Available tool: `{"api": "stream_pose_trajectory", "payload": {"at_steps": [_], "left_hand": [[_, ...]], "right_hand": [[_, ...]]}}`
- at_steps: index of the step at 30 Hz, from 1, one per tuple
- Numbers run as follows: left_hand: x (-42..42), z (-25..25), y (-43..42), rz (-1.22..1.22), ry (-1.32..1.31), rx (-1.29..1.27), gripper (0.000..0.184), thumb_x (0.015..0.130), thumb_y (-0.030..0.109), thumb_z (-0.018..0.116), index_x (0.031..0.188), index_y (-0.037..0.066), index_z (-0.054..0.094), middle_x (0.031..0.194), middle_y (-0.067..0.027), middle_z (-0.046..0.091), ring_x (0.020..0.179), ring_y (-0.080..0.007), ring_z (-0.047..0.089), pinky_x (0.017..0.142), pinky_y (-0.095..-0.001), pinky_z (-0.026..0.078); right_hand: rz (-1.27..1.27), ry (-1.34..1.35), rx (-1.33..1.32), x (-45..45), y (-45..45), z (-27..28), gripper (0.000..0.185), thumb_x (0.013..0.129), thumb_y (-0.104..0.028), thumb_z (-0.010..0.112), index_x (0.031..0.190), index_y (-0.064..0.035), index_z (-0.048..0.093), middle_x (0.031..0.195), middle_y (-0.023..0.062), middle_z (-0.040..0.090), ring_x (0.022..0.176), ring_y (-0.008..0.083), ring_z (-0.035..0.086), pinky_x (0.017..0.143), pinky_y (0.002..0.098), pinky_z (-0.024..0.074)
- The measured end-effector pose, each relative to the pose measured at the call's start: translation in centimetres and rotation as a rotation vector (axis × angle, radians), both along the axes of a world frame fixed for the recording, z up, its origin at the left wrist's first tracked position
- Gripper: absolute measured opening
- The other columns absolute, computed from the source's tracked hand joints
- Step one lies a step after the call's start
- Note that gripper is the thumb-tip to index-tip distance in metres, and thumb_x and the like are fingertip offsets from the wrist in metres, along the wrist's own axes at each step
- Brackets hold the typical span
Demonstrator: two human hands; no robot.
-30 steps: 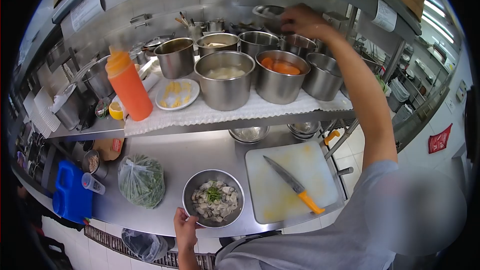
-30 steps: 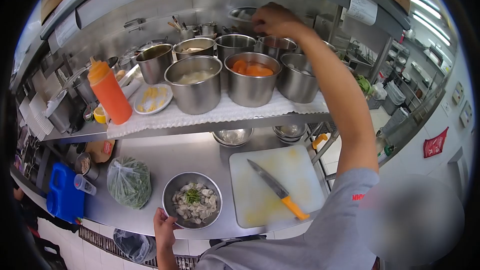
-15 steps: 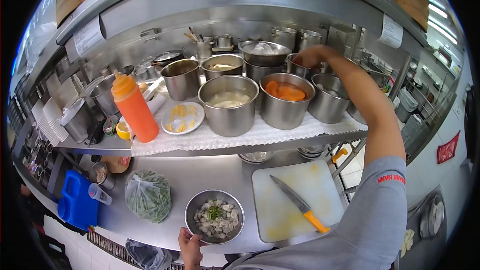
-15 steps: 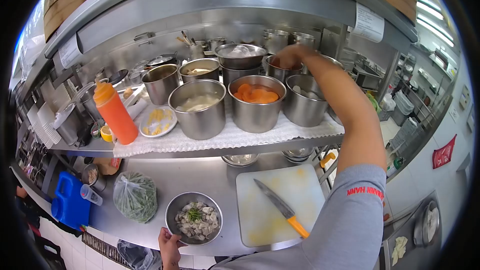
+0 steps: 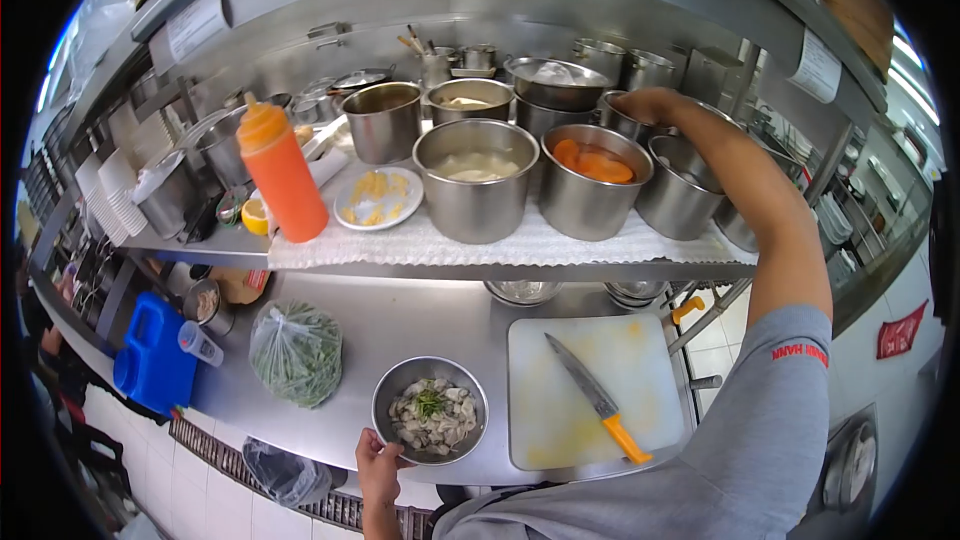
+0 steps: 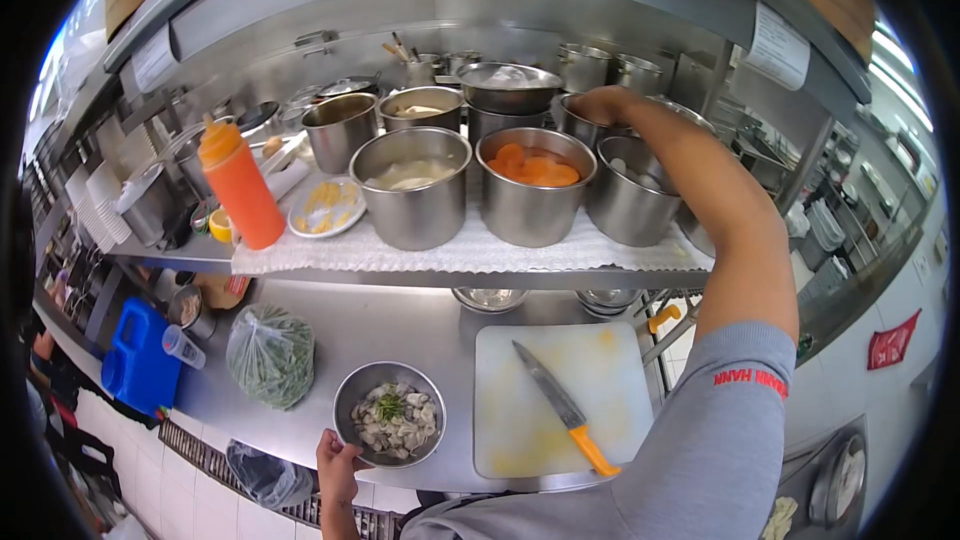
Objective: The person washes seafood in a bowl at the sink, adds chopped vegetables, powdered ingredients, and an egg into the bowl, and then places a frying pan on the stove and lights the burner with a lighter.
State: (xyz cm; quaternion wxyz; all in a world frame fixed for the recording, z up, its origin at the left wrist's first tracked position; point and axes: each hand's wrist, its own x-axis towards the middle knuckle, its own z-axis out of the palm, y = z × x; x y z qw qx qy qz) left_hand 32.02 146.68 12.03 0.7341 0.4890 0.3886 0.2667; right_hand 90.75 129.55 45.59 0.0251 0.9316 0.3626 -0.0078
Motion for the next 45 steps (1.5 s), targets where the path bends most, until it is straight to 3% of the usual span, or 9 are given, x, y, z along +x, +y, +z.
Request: {"api": "stream_pose_trajectory", "payload": {"at_steps": [5,7,13,20,26,31,40,42,45], "left_hand": [[-0.5,0.8,-0.8,-0.014,0.0,-0.017,0.017,0.073,-0.007,0.052,0.084,0.003,0.045,0.078,-0.0089,0.06,0.059,-0.0168,0.062,0.048,-0.0319,0.059],[-0.5,0.9,-1.4,-0.011,0.017,-0.025,0.016,0.072,-0.006,0.053,0.085,0.001,0.046,0.079,-0.0088,0.06,0.06,-0.0165,0.062,0.049,-0.0323,0.059],[-1.6,0.5,-1.4,-0.021,0.036,0.001,0.017,0.073,-0.006,0.053,0.087,0.001,0.047,0.082,-0.0094,0.061,0.063,-0.0173,0.064,0.05,-0.0315,0.059],[-4.1,0.2,-0.2,-0.063,0.067,0.034,0.017,0.076,-0.003,0.054,0.091,0.005,0.053,0.082,-0.0046,0.059,0.071,-0.0118,0.057,0.057,-0.0258,0.047],[-10.6,0.7,1.5,-0.035,-0.027,-0.091,0.015,0.076,-0.003,0.056,0.082,0.004,0.045,0.081,-0.0055,0.053,0.07,-0.0151,0.059,0.051,-0.0281,0.055],[-19.6,-0.1,3.5,0.019,-0.069,-0.068,0.016,0.077,-0.004,0.055,0.087,0.004,0.046,0.082,-0.0054,0.056,0.065,-0.0127,0.059,0.052,-0.0279,0.057],[-37.6,-0.8,11.7,0.139,0.073,-0.024,0.023,0.073,-0.003,0.055,0.096,0.0,0.053,0.084,-0.0059,0.055,0.067,-0.0151,0.059,0.052,-0.0284,0.057],[-39.6,0.0,14.2,0.165,0.092,-0.047,0.015,0.073,-0.006,0.054,0.084,0.001,0.047,0.078,-0.0053,0.05,0.062,-0.014,0.059,0.045,-0.0256,0.054],[-44.6,-2.2,18.6,0.256,0.043,-0.045,0.019,0.072,-0.008,0.053,0.079,0.004,0.04,0.082,-0.0073,0.051,0.062,-0.0144,0.059,0.047,-0.0274,0.057]], "right_hand": [[0.124,-0.034,-0.218,0.9,0.0,2.9,0.018,0.08,-0.013,0.059,0.089,-0.0032,0.07,0.084,0.01,0.07,0.084,0.0219,0.068,0.07,0.034,0.0542],[0.268,0.105,0.246,2.3,-1.1,3.5,0.016,0.071,-0.013,0.068,0.076,0.0013,0.07,0.071,0.0084,0.07,0.07,0.0196,0.069,0.061,0.031,0.0541],[0.152,0.21,0.581,-0.1,-3.2,4.2,0.011,0.068,-0.006,0.071,0.076,0.0009,0.069,0.087,0.0132,0.07,0.076,0.017,0.068,0.062,0.0269,0.0541],[0.537,0.344,1.065,-9.0,-6.7,8.8,0.024,0.084,-0.012,0.063,0.106,-0.0031,0.065,0.109,0.0061,0.066,0.096,0.0147,0.062,0.087,0.0279,0.0483],[0.532,0.554,0.779,-37.5,2.8,-4.7,0.017,0.083,-0.001,0.061,0.099,-0.001,0.068,0.098,0.0091,0.066,0.083,0.0149,0.063,0.073,0.0257,0.0505],[1.016,0.668,0.333,-54.0,13.8,-18.8,0.026,0.078,0.01,0.053,0.099,0.0017,0.067,0.094,0.0147,0.065,0.077,0.0227,0.065,0.069,0.031,0.0549],[0.722,0.897,0.735,-72.4,24.8,-21.7,0.025,0.072,0.005,0.062,0.095,-0.0032,0.067,0.09,0.0125,0.06,0.08,0.0237,0.065,0.066,0.0326,0.0527],[1.189,0.68,0.572,-76.3,28.3,-27.9,0.034,0.069,0.005,0.063,0.102,-0.004,0.065,0.099,0.0126,0.059,0.09,0.0286,0.062,0.073,0.0376,0.0506],[1.15,0.818,0.423,-81.7,31.7,-27.6,0.043,0.068,0.004,0.063,0.11,-0.005,0.062,0.11,0.0132,0.056,0.1,0.0317,0.058,0.083,0.0406,0.048]]}}
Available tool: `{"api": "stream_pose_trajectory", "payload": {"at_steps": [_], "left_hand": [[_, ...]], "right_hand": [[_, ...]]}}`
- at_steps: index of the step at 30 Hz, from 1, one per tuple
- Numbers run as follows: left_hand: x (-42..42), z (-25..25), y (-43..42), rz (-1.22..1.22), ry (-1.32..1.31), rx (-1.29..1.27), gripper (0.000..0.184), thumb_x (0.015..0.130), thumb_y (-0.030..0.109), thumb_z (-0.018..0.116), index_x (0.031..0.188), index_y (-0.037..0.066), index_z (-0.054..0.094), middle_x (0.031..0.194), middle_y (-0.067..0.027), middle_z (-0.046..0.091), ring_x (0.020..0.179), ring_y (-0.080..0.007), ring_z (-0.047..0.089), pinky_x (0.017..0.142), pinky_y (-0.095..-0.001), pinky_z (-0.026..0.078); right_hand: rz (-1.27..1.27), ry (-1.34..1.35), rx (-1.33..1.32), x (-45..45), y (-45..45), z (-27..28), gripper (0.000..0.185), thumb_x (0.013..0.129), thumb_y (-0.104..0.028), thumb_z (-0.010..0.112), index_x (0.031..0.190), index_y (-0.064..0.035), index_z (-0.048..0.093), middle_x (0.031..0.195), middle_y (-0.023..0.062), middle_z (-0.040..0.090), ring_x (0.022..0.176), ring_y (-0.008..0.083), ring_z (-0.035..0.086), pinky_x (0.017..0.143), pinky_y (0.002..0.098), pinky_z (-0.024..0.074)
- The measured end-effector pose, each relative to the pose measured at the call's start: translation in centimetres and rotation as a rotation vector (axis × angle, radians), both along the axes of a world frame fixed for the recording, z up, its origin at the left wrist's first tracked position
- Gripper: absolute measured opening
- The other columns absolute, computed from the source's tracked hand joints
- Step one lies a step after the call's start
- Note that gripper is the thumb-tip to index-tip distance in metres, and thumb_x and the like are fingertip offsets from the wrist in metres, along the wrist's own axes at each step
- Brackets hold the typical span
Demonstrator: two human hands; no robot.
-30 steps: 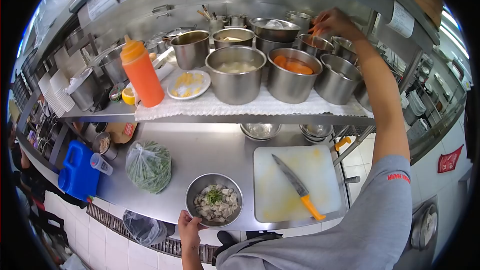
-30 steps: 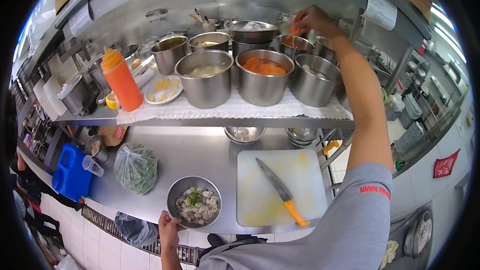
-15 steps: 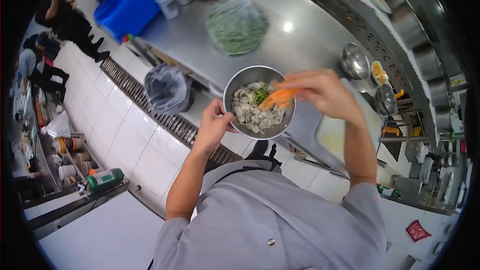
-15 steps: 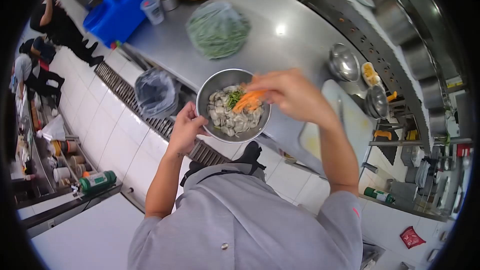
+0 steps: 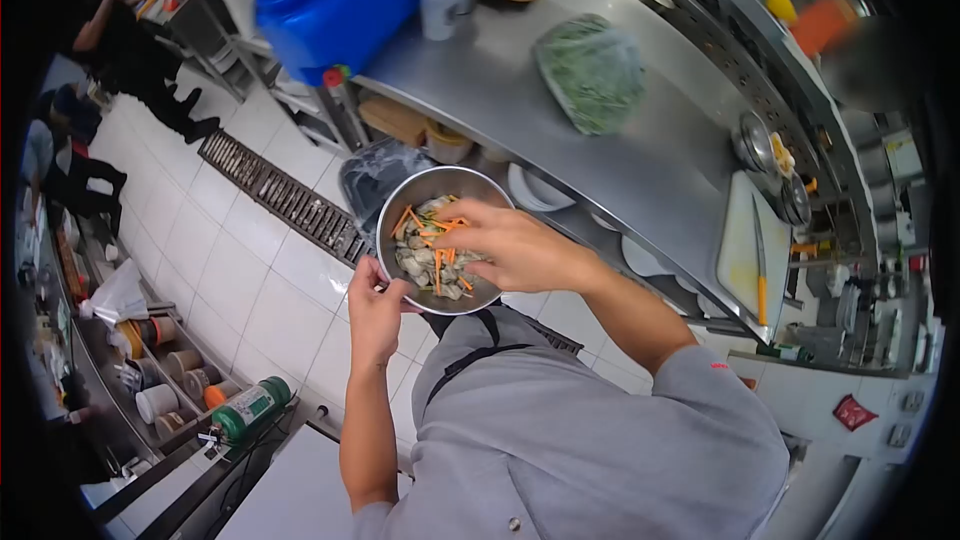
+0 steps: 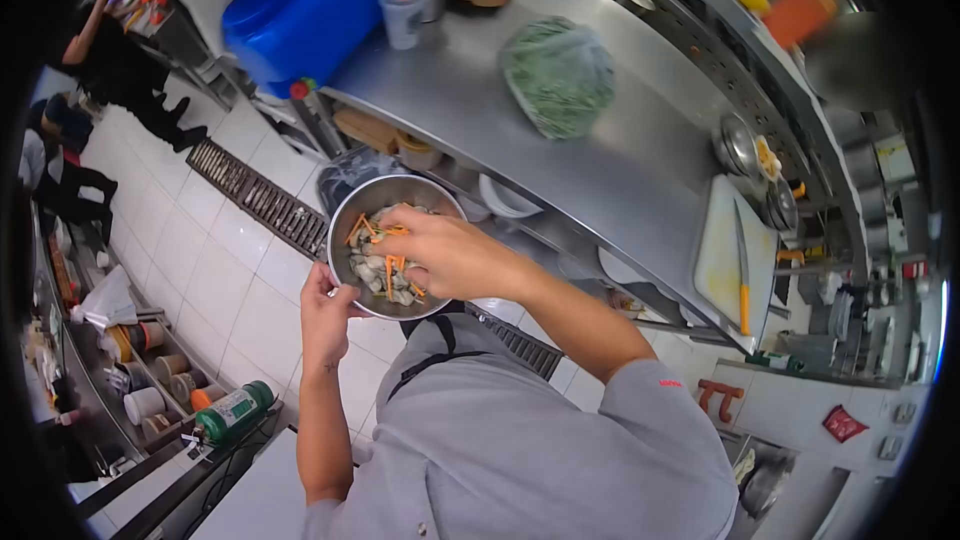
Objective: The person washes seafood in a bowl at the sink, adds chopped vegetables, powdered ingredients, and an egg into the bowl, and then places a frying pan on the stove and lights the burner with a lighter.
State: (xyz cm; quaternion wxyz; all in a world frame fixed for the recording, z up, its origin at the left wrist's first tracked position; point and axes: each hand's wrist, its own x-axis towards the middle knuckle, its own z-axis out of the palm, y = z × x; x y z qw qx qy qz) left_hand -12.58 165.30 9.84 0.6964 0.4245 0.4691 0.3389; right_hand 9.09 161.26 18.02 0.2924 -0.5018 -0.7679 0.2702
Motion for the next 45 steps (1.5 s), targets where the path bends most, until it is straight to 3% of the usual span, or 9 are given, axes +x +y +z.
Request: {"api": "stream_pose_trajectory", "payload": {"at_steps": [8,10,15,17,22,34,36,40,45], "left_hand": [[-15.7,-2.8,11.7,0.305,0.079,-0.049,0.02,0.073,-0.008,0.054,0.079,0.004,0.04,0.074,-0.0053,0.05,0.056,-0.0149,0.059,0.046,-0.0292,0.054],[-20.0,-1.8,14.6,0.436,0.047,-0.057,0.019,0.073,-0.007,0.054,0.079,0.004,0.039,0.072,-0.0053,0.05,0.053,-0.0133,0.057,0.044,-0.0286,0.053],[-30.0,-3.9,21.6,0.638,0.157,0.021,0.018,0.074,-0.007,0.053,0.077,0.004,0.039,0.072,-0.0057,0.05,0.052,-0.0132,0.057,0.043,-0.029,0.054],[-34.2,-3.8,25.1,0.744,0.154,0.01,0.018,0.074,-0.007,0.053,0.076,0.004,0.039,0.073,-0.0063,0.051,0.053,-0.0135,0.058,0.044,-0.0282,0.054],[-44.2,-3.9,35.1,0.794,0.129,0.002,0.019,0.074,-0.008,0.052,0.078,0.004,0.038,0.074,-0.0068,0.05,0.055,-0.0145,0.059,0.043,-0.0292,0.055],[-64.3,-7.0,66.2,0.692,0.258,-0.016,0.018,0.073,-0.006,0.056,0.075,0.004,0.041,0.073,-0.0036,0.047,0.052,-0.0097,0.053,0.041,-0.0268,0.05],[-67.9,-6.4,71.5,0.719,0.316,0.035,0.018,0.073,-0.005,0.055,0.074,0.004,0.04,0.072,-0.0039,0.048,0.05,-0.0081,0.051,0.04,-0.0263,0.049],[-75.6,-6.3,80.4,0.732,0.446,-0.085,0.017,0.074,-0.006,0.053,0.075,0.004,0.039,0.067,-0.0036,0.048,0.051,-0.009,0.053,0.041,-0.0254,0.049],[-84.9,-4.3,93.5,1.011,0.138,-0.187,0.018,0.073,-0.007,0.052,0.076,0.005,0.039,0.075,-0.0052,0.052,0.058,-0.0121,0.058,0.042,-0.0282,0.054]], "right_hand": [[0.358,-0.004,0.004,-15.4,18.9,-2.8,0.045,0.07,0.007,0.058,0.113,-0.005,0.061,0.122,0.0189,0.051,0.108,0.037,0.054,0.09,0.0422,0.0452],[0.297,0.038,-0.371,-20.0,24.0,-2.3,0.046,0.071,0.005,0.06,0.115,-0.0057,0.061,0.124,0.0207,0.05,0.112,0.039,0.052,0.093,0.0431,0.0435],[0.677,-0.073,0.138,-31.2,36.3,-2.4,0.045,0.07,0.005,0.06,0.114,-0.0051,0.061,0.111,0.0181,0.055,0.1,0.037,0.058,0.083,0.0427,0.0484],[0.664,-0.089,-0.128,-35.8,41.3,-2.9,0.043,0.071,0.007,0.059,0.112,-0.0052,0.062,0.108,0.0154,0.058,0.098,0.0339,0.059,0.083,0.0403,0.0487],[0.634,-0.123,0.148,-44.7,52.3,-4.0,0.035,0.073,0.007,0.057,0.107,-0.0031,0.061,0.101,0.0138,0.058,0.09,0.0352,0.059,0.077,0.0423,0.0492],[0.266,-0.074,-0.255,-59.2,81.9,-6.4,0.031,0.072,0.009,0.058,0.099,-0.0027,0.064,0.102,0.0143,0.062,0.082,0.0295,0.062,0.07,0.0353,0.0512],[0.249,-0.114,-0.091,-62.8,88.6,-7.3,0.032,0.072,0.01,0.059,0.101,-0.0024,0.063,0.1,0.0141,0.061,0.08,0.0283,0.062,0.069,0.0335,0.0513],[0.447,-0.013,-0.039,-73.2,102.5,-5.6,0.034,0.073,0.01,0.06,0.104,-0.0024,0.063,0.099,0.0141,0.061,0.077,0.0287,0.062,0.069,0.0337,0.0513],[0.62,0.1,-0.148,-87.8,119.1,-2.8,0.028,0.074,0.006,0.059,0.101,-0.0006,0.062,0.096,0.0153,0.062,0.084,0.0362,0.061,0.069,0.0402,0.0497]]}}
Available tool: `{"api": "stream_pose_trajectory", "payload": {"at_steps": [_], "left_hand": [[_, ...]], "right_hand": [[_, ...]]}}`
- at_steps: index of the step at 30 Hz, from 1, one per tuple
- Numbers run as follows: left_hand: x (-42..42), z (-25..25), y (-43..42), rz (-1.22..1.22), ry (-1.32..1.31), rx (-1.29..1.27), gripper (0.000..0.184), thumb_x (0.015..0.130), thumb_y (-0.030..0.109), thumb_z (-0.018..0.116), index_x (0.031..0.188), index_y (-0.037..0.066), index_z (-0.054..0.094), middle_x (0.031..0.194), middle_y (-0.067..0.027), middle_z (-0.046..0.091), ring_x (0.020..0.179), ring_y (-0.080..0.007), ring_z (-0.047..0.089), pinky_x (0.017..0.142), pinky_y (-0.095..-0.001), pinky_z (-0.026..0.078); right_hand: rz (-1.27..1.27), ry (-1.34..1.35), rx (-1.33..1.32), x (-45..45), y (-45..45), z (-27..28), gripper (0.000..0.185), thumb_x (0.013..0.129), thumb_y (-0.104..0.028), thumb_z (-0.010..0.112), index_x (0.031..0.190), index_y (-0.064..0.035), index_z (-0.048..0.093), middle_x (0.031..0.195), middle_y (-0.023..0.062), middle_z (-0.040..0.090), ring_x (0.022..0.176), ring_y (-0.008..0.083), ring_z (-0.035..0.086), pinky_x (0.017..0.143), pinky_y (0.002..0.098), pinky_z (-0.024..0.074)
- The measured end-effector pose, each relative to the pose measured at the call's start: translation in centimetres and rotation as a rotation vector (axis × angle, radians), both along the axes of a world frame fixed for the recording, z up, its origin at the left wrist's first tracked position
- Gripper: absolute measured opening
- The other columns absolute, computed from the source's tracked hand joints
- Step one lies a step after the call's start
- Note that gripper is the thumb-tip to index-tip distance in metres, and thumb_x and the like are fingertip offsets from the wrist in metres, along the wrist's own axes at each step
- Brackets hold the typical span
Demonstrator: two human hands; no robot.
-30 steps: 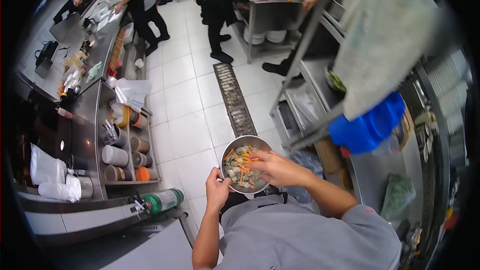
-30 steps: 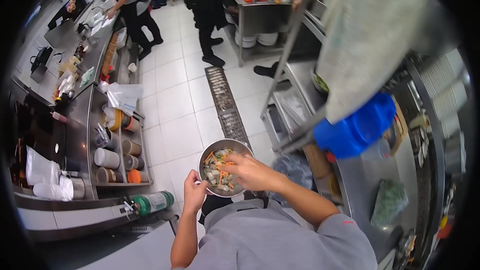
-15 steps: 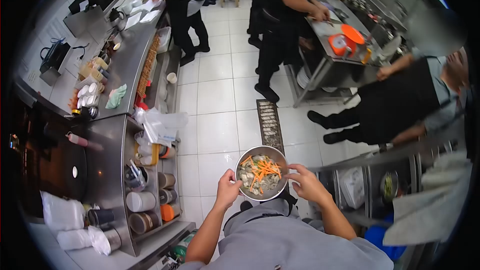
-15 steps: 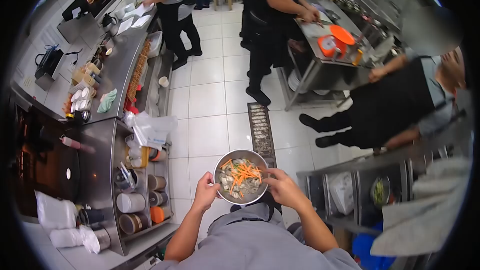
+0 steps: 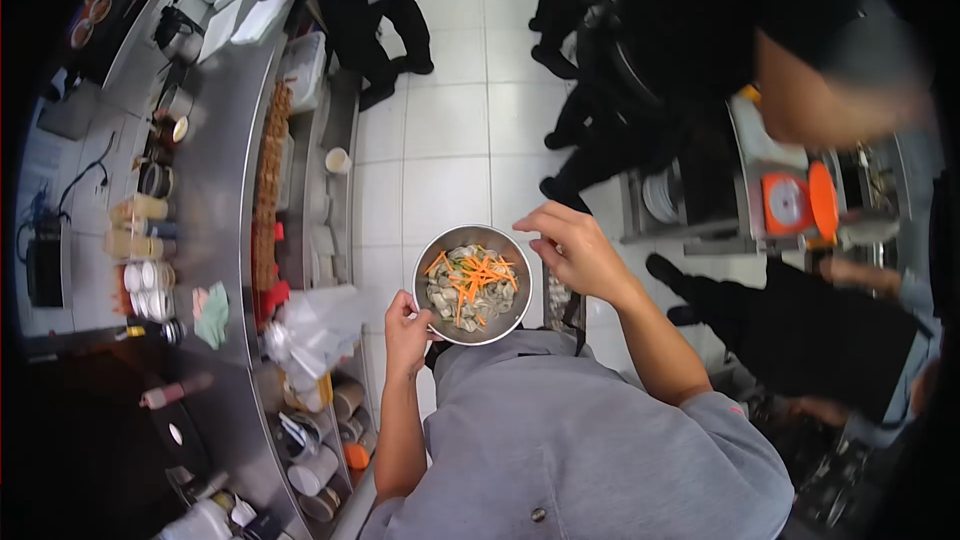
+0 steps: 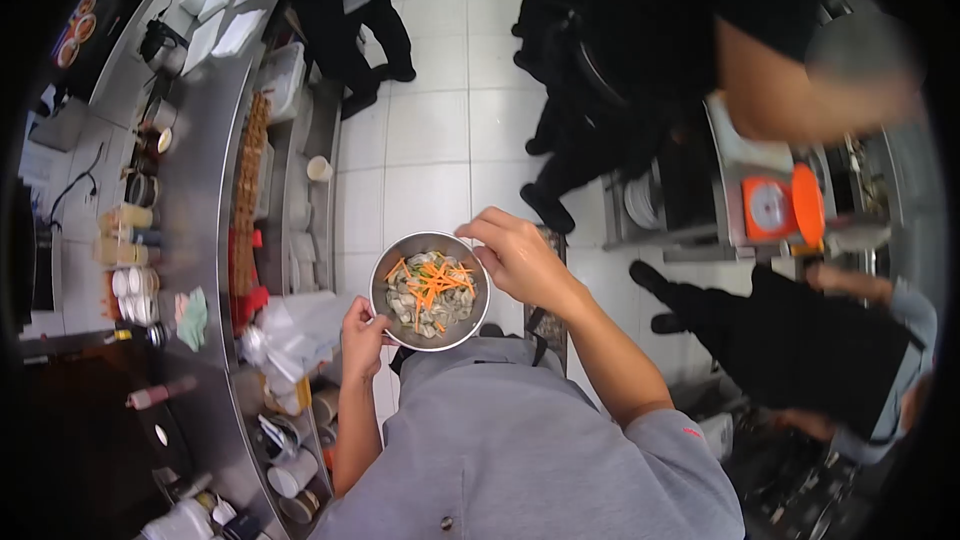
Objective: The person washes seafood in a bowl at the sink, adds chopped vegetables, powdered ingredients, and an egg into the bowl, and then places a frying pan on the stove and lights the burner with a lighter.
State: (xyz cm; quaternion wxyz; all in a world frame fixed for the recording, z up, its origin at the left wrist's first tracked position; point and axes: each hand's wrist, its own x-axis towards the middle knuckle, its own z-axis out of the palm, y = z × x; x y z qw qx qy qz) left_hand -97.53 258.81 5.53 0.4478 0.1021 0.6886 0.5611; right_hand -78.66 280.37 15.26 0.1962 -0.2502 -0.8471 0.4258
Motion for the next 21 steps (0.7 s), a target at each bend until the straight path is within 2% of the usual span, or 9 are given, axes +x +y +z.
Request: {"api": "stream_pose_trajectory", "payload": {"at_steps": [4,7,9,12,13,14,17,19,21], "left_hand": [[-8.5,-1.6,13.5,-0.023,0.058,-0.051,0.018,0.073,-0.007,0.051,0.076,0.006,0.039,0.08,-0.0065,0.051,0.062,-0.0136,0.059,0.041,-0.0286,0.055],[-14.8,-2.5,25.4,-0.063,0.116,-0.016,0.02,0.074,-0.006,0.052,0.074,0.007,0.037,0.069,-0.0021,0.044,0.054,-0.0105,0.051,0.039,-0.0287,0.053],[-19.0,-3.1,34.2,-0.122,0.14,-0.004,0.021,0.075,-0.005,0.052,0.073,0.008,0.035,0.067,-0.0017,0.043,0.051,-0.0094,0.048,0.037,-0.0286,0.052],[-23.8,-1.3,46.9,-0.252,0.228,-0.036,0.02,0.076,-0.003,0.053,0.072,0.007,0.037,0.066,-0.0012,0.041,0.051,-0.0085,0.048,0.037,-0.0282,0.051],[-24.5,-0.8,51.5,-0.271,0.224,-0.009,0.017,0.076,-0.003,0.053,0.073,0.006,0.039,0.066,-0.0005,0.04,0.052,-0.0086,0.047,0.037,-0.0278,0.05],[-25.4,-0.8,55.3,-0.287,0.212,0.01,0.014,0.077,-0.002,0.053,0.074,0.005,0.042,0.065,0.0002,0.04,0.053,-0.0087,0.047,0.037,-0.0275,0.048],[-28.9,-3.4,66.4,-0.29,0.208,0.045,0.01,0.077,-0.001,0.054,0.077,0.004,0.046,0.066,0.0004,0.04,0.056,-0.0094,0.047,0.037,-0.0271,0.048],[-31.2,-8.5,72.1,-0.287,0.281,0.09,0.01,0.077,-0.001,0.054,0.077,0.004,0.045,0.067,0.0002,0.041,0.055,-0.0094,0.046,0.038,-0.0272,0.048],[-32.6,-7.7,78.0,-0.278,0.353,0.143,0.013,0.078,-0.003,0.053,0.075,0.003,0.042,0.07,-0.0014,0.043,0.056,-0.0102,0.049,0.041,-0.0289,0.053]], "right_hand": [[0.055,0.144,0.106,-10.8,13.8,-1.3,0.025,0.076,0.009,0.059,0.099,-0.0001,0.064,0.08,0.0158,0.067,0.07,0.0321,0.064,0.062,0.0357,0.0506],[0.053,-0.151,0.02,-16.4,24.2,-0.7,0.022,0.077,0.005,0.058,0.098,-0.0017,0.064,0.073,0.0141,0.067,0.067,0.0318,0.066,0.064,0.0343,0.0515],[0.036,-0.16,0.135,-19.0,31.5,-0.7,0.024,0.077,0.001,0.061,0.1,-0.0037,0.065,0.076,0.0151,0.068,0.072,0.0309,0.067,0.066,0.0359,0.0525],[-0.059,-0.225,0.086,-22.3,42.3,1.2,0.026,0.079,-0.003,0.063,0.105,-0.0038,0.064,0.078,0.0162,0.068,0.073,0.0308,0.068,0.069,0.0368,0.0528],[-0.09,-0.193,0.018,-23.1,46.5,0.4,0.025,0.082,-0.014,0.063,0.106,-0.0058,0.065,0.077,0.0189,0.067,0.072,0.0346,0.066,0.069,0.0411,0.052],[-0.118,-0.158,0.025,-24.0,50.7,0.5,0.028,0.083,-0.016,0.063,0.108,-0.0033,0.063,0.077,0.0197,0.067,0.072,0.0345,0.066,0.069,0.0402,0.0526],[-0.18,-0.192,0.115,-27.4,62.7,0.4,0.029,0.083,-0.016,0.063,0.109,-0.0019,0.063,0.077,0.0193,0.067,0.073,0.0346,0.066,0.07,0.0398,0.0528],[-0.192,-0.143,0.075,-30.0,70.5,0.3,0.03,0.084,-0.016,0.063,0.11,-0.0016,0.062,0.078,0.0193,0.067,0.075,0.0355,0.066,0.072,0.0401,0.0524],[-0.12,-0.154,0.127,-33.5,78.4,-0.3,0.031,0.084,-0.016,0.063,0.111,-0.002,0.061,0.078,0.0196,0.067,0.077,0.0359,0.066,0.073,0.0407,0.0519]]}}
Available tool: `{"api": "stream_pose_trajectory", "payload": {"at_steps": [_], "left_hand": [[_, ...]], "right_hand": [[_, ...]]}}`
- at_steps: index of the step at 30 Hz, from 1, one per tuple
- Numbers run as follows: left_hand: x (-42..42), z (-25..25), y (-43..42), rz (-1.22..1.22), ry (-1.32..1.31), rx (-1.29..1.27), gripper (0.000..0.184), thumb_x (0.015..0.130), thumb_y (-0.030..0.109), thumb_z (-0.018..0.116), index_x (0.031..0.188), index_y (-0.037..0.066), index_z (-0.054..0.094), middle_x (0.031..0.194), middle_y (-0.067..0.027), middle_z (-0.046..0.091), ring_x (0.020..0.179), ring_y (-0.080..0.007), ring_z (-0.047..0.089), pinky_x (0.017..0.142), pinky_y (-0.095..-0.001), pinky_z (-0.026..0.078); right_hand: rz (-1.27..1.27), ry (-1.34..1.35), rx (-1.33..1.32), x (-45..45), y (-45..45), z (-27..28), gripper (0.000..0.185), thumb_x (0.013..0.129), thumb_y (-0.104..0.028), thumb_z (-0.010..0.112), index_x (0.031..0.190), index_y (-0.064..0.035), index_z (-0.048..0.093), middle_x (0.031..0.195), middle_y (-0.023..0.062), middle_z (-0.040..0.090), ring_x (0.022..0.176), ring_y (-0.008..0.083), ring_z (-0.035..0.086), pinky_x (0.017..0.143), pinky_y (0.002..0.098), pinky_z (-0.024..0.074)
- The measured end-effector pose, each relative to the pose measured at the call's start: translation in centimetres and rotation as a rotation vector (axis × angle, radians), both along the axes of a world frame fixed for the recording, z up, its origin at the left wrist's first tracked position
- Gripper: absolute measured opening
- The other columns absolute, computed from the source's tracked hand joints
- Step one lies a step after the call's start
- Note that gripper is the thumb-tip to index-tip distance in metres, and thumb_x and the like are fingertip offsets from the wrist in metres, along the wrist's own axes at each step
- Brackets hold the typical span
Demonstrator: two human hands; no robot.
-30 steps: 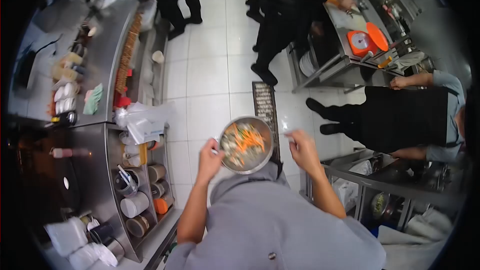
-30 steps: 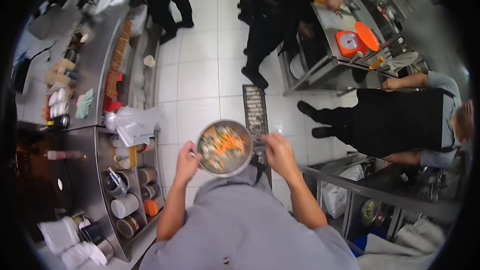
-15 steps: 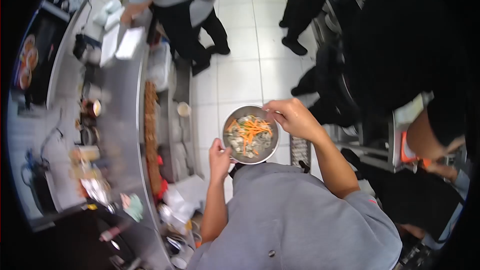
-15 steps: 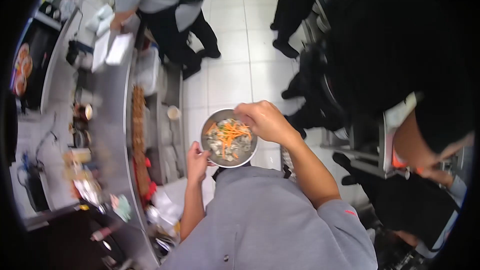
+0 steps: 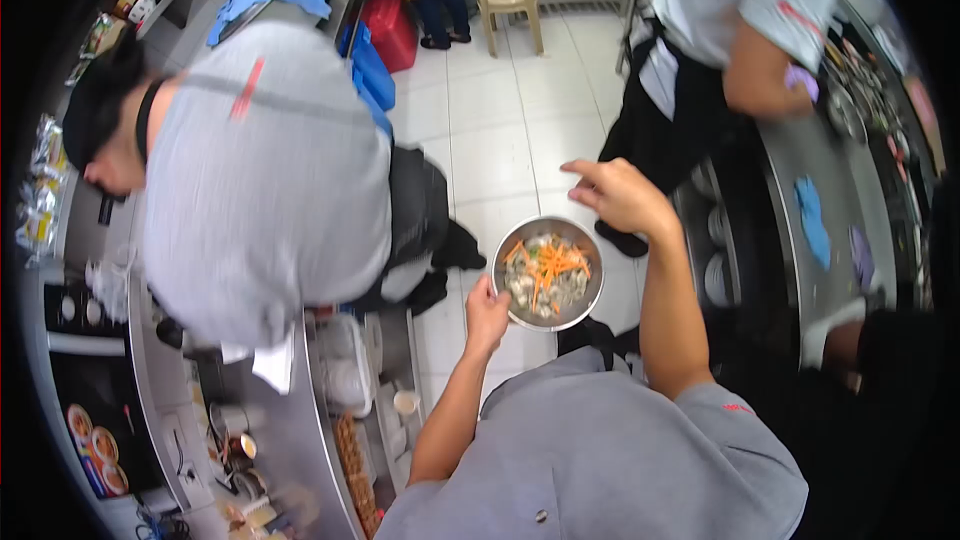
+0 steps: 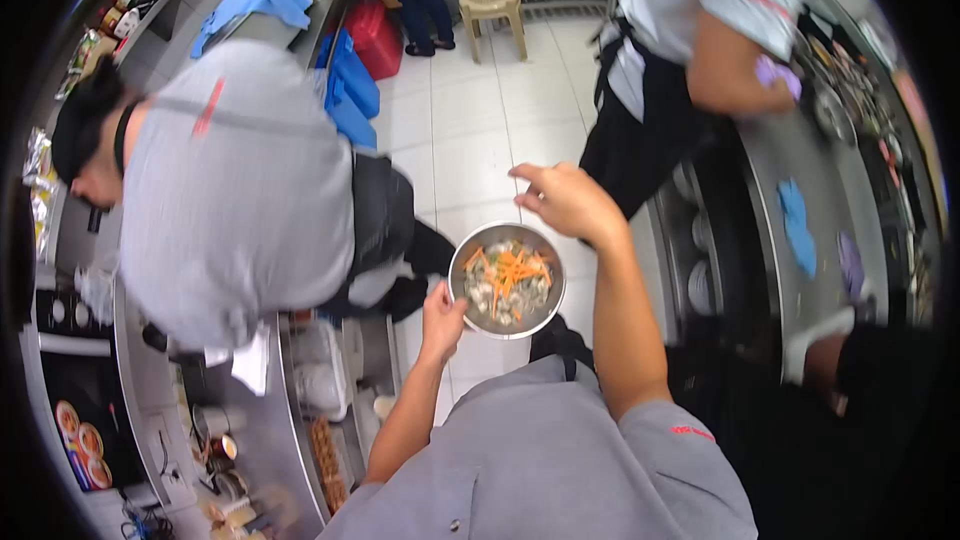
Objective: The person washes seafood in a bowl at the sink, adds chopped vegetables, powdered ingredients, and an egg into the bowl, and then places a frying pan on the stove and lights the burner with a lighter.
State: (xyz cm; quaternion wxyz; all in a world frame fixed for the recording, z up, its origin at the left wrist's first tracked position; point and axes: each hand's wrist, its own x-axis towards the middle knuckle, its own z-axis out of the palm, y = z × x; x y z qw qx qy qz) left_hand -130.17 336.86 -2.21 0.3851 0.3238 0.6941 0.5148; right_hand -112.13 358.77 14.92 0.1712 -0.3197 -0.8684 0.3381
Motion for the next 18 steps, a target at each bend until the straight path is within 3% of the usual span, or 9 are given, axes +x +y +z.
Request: {"api": "stream_pose_trajectory", "payload": {"at_steps": [1,3,8,11,12,13,15,18], "left_hand": [[-0.7,2.2,4.1,0.012,-0.003,0.013,0.013,0.078,-0.003,0.053,0.075,0.003,0.042,0.07,-0.0014,0.043,0.056,-0.0102,0.049,0.041,-0.0289,0.053],[-1.6,4.9,8.9,0.129,-0.267,-0.081,0.015,0.078,-0.006,0.051,0.075,0.004,0.04,0.07,-0.0022,0.045,0.058,-0.0119,0.054,0.044,-0.0304,0.056],[-5.8,6.0,20.2,0.237,-0.272,-0.058,0.019,0.078,-0.007,0.053,0.075,0.005,0.038,0.069,-0.0034,0.048,0.055,-0.0108,0.055,0.043,-0.0271,0.055],[-10.4,5.2,27.8,0.318,-0.312,-0.045,0.017,0.076,-0.008,0.053,0.078,0.005,0.041,0.076,-0.0034,0.052,0.06,-0.0109,0.056,0.045,-0.0267,0.055],[-12.2,4.3,31.0,0.313,-0.278,-0.048,0.017,0.075,-0.008,0.052,0.079,0.005,0.042,0.077,-0.0034,0.052,0.061,-0.0108,0.056,0.045,-0.0269,0.055],[-14.0,3.6,33.3,0.315,-0.242,-0.056,0.016,0.075,-0.008,0.052,0.08,0.004,0.043,0.077,-0.0033,0.052,0.061,-0.0107,0.056,0.044,-0.0271,0.055],[-18.2,2.6,39.5,0.304,-0.044,-0.05,0.015,0.075,-0.008,0.051,0.081,0.004,0.045,0.078,-0.0039,0.053,0.06,-0.0116,0.056,0.043,-0.027,0.054],[-24.5,5.0,48.5,0.328,-0.17,-0.047,0.014,0.076,-0.007,0.049,0.083,0.004,0.044,0.079,-0.0047,0.053,0.061,-0.0133,0.058,0.044,-0.0285,0.056]], "right_hand": [[0.069,-0.017,0.041,-2.0,4.0,0.1,0.031,0.084,-0.016,0.063,0.112,-0.0023,0.061,0.079,0.02,0.067,0.079,0.0364,0.066,0.074,0.0412,0.0514],[0.173,-0.02,-0.041,-5.5,11.5,0.7,0.037,0.085,-0.018,0.062,0.118,-0.0018,0.057,0.084,0.0223,0.067,0.078,0.039,0.064,0.072,0.0428,0.0505],[0.256,-0.101,-0.227,-15.0,27.3,1.4,0.042,0.088,-0.021,0.062,0.125,-0.0038,0.052,0.081,0.0172,0.068,0.067,0.024,0.066,0.067,0.0388,0.0516],[0.347,-0.111,-0.173,-20.0,39.1,-1.5,0.043,0.088,-0.021,0.061,0.125,-0.0033,0.051,0.085,0.0191,0.067,0.065,0.024,0.065,0.067,0.0381,0.0518],[0.267,-0.143,-0.232,-21.4,43.2,-2.4,0.043,0.086,-0.022,0.062,0.125,-0.0043,0.052,0.092,0.021,0.067,0.072,0.0302,0.066,0.071,0.0406,0.0516],[0.242,-0.161,-0.217,-22.3,47.0,-4.3,0.043,0.086,-0.022,0.062,0.125,-0.0043,0.052,0.092,0.021,0.067,0.072,0.0302,0.066,0.071,0.0406,0.0516],[0.089,-0.177,-0.054,-23.6,55.3,-10.0,0.045,0.084,-0.024,0.063,0.124,-0.0051,0.052,0.098,0.0221,0.066,0.087,0.0376,0.064,0.078,0.0445,0.0502],[-0.033,-0.483,-0.141,-21.6,62.9,-13.9,0.048,0.081,-0.026,0.065,0.123,-0.0057,0.053,0.104,0.0238,0.064,0.101,0.0407,0.059,0.088,0.0463,0.0471]]}}
